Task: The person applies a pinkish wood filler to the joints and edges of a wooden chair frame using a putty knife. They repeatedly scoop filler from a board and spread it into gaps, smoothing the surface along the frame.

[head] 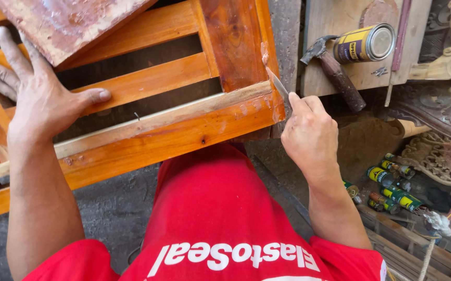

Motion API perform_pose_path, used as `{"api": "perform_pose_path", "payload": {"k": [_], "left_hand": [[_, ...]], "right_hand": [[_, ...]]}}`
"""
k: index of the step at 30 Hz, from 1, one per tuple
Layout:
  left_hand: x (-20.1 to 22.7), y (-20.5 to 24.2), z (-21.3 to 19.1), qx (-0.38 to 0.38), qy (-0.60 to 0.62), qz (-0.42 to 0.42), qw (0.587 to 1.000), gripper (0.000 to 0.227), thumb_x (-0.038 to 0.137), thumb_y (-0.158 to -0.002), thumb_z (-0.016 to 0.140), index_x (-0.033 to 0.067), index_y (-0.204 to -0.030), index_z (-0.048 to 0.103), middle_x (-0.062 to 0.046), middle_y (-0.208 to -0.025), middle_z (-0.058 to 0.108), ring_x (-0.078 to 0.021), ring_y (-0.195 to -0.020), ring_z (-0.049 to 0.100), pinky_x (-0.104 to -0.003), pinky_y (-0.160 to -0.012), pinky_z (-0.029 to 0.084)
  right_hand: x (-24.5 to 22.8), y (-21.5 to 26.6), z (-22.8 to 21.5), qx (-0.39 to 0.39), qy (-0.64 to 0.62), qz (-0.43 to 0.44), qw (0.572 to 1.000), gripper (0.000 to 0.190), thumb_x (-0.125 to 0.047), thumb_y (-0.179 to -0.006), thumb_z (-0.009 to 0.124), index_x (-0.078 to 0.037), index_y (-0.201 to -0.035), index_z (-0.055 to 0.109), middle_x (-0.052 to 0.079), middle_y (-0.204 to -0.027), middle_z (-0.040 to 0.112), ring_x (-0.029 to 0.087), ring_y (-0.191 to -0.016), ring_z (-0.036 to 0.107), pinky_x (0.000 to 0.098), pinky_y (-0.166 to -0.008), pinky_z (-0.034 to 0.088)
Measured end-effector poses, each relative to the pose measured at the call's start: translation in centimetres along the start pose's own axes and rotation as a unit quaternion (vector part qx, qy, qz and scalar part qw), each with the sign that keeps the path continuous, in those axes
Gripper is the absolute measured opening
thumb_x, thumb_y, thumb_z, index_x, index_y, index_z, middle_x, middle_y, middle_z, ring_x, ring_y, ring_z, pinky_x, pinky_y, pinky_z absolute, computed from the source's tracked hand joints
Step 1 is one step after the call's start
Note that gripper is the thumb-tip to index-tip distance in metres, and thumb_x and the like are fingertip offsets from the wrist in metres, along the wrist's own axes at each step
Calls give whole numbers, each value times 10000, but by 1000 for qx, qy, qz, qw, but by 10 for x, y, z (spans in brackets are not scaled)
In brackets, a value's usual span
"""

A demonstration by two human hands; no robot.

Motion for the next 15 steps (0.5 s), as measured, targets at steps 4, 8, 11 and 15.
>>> {"api": "perform_pose_path", "payload": {"k": [4, 8, 11, 15], "left_hand": [[0, 2, 1, -1, -2, -10, 1000, 1528, 680, -702, 865, -10, -1751, -5, -306, -1782, -135, -650, -1534, -201, -771, -1269, -43], [2, 4, -1, -7, -12, -19, 1000, 1525, 685, -701, 870, -32, -1719, -10, -297, -1742, -129, -647, -1564, -176, -767, -1293, -32], [6, 2, -4, 0, -8, -15, 1000, 1531, 678, -703, 882, -46, -1713, -13, -319, -1720, -133, -667, -1542, -180, -783, -1264, -44], [5, 4, -3, 15, 32, 9, 999, 1510, 657, -661, 864, -24, -1710, 19, -318, -1733, -109, -694, -1488, -161, -783, -1219, -37]], "right_hand": [[-2, -5, -3, 28, -29, -6, 999, 331, 36, -911, 623, -11, -1220, 731, 163, -1029, 684, 379, -849, 697, 449, -732, 565], [-3, -5, 3, 43, -52, -31, 997, 352, 38, -907, 607, 5, -1241, 713, 170, -1048, 677, 379, -854, 695, 439, -746, 576], [1, -9, 8, 25, -30, -10, 999, 369, 44, -884, 603, -13, -1230, 721, 157, -1028, 685, 373, -832, 701, 446, -736, 576], [3, -3, 13, 22, -13, -34, 999, 349, 32, -909, 607, -8, -1244, 696, 159, -1054, 678, 382, -866, 702, 448, -747, 577]]}}
Point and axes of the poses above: each hand's wrist, its own y-axis away from the middle knuckle, its own z-axis out of the palm, x = y × z, the point moved 3 cm from there along -y, towards the middle knuckle
